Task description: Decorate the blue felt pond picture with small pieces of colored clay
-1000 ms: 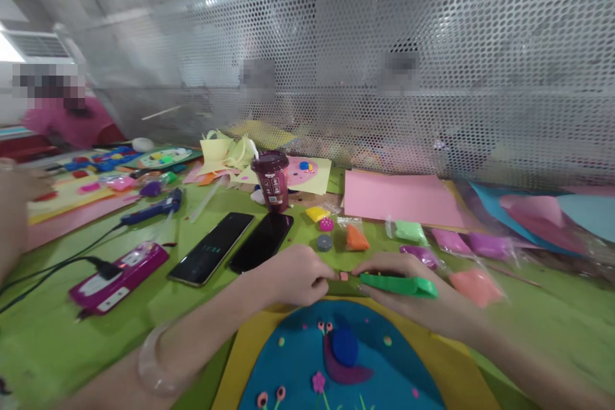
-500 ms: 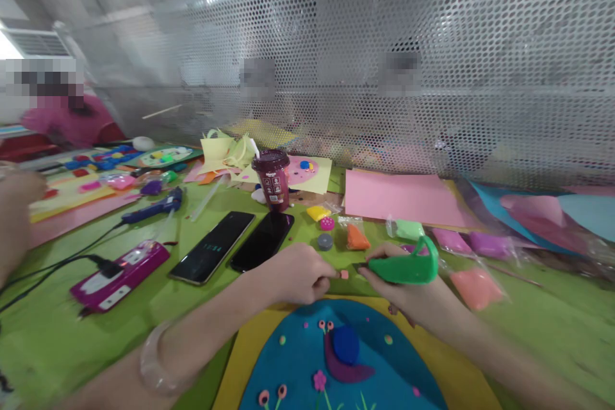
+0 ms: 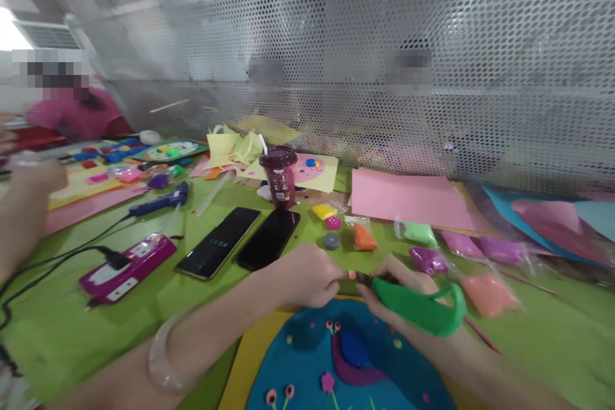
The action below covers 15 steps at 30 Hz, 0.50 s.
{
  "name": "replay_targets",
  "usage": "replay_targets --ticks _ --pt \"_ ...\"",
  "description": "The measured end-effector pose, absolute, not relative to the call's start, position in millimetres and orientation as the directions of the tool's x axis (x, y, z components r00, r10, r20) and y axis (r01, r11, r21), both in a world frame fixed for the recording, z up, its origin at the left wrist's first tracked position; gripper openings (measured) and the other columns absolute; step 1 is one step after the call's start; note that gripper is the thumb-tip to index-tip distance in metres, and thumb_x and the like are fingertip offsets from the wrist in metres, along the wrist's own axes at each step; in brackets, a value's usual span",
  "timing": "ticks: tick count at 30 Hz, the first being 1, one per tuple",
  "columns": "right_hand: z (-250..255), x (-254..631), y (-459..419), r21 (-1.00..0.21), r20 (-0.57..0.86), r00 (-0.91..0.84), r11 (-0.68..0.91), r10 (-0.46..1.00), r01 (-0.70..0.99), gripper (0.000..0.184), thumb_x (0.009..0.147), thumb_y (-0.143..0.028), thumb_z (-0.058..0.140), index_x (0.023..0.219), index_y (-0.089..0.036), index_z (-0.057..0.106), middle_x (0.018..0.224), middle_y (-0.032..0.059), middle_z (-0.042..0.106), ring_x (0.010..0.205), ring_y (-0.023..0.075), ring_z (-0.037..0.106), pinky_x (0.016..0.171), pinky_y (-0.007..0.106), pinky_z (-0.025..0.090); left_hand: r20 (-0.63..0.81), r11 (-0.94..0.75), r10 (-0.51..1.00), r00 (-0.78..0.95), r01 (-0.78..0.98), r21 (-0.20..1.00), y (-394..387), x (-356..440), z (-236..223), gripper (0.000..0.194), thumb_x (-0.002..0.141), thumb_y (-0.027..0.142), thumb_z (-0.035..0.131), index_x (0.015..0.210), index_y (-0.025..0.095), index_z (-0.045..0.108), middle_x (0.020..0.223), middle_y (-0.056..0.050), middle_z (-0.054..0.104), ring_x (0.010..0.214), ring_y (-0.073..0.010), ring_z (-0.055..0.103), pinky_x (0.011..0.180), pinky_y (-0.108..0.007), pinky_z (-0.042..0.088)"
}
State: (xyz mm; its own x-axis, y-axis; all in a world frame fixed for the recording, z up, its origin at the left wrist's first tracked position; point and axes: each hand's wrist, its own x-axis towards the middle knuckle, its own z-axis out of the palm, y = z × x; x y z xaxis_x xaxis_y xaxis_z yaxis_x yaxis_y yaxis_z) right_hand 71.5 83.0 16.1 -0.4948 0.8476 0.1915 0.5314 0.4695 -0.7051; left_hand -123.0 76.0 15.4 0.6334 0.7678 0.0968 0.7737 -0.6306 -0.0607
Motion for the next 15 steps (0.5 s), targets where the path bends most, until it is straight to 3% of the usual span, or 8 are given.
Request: replay_targets --ticks 9,15 --pt "22.5 64.0 79.1 -0.785 0.059 -0.443 0.316 0.895 0.532 0.030 0.082 -0.045 0.054 0.068 -0.024 0.037 0.039 -0.0090 0.046 0.027 0.0118 0.048 0.020 0.018 0.035 0.077 -0.628 0.773 0.630 0.776 -0.057 76.9 -120.9 17.2 0.016 0.076 0.017 0.049 0.069 0.016 0.063 0.059 -0.004 0.063 0.052 -0.0172 0.057 0.043 -0.026 0.032" --pt "18.8 61.3 79.7 -0.765 0.146 -0.455 0.392 0.879 0.511 0.029 0.080 -0.043 0.054 0.066 -0.025 0.036 0.036 -0.0088 0.044 0.026 0.0124 0.047 0.018 0.018 0.029 0.078 -0.630 0.771 0.632 0.775 -0.046 76.8 -123.1 14.3 0.018 0.076 0.019 0.049 0.062 0.015 0.060 0.059 -0.005 0.063 0.051 -0.0172 0.057 0.043 -0.027 0.032"
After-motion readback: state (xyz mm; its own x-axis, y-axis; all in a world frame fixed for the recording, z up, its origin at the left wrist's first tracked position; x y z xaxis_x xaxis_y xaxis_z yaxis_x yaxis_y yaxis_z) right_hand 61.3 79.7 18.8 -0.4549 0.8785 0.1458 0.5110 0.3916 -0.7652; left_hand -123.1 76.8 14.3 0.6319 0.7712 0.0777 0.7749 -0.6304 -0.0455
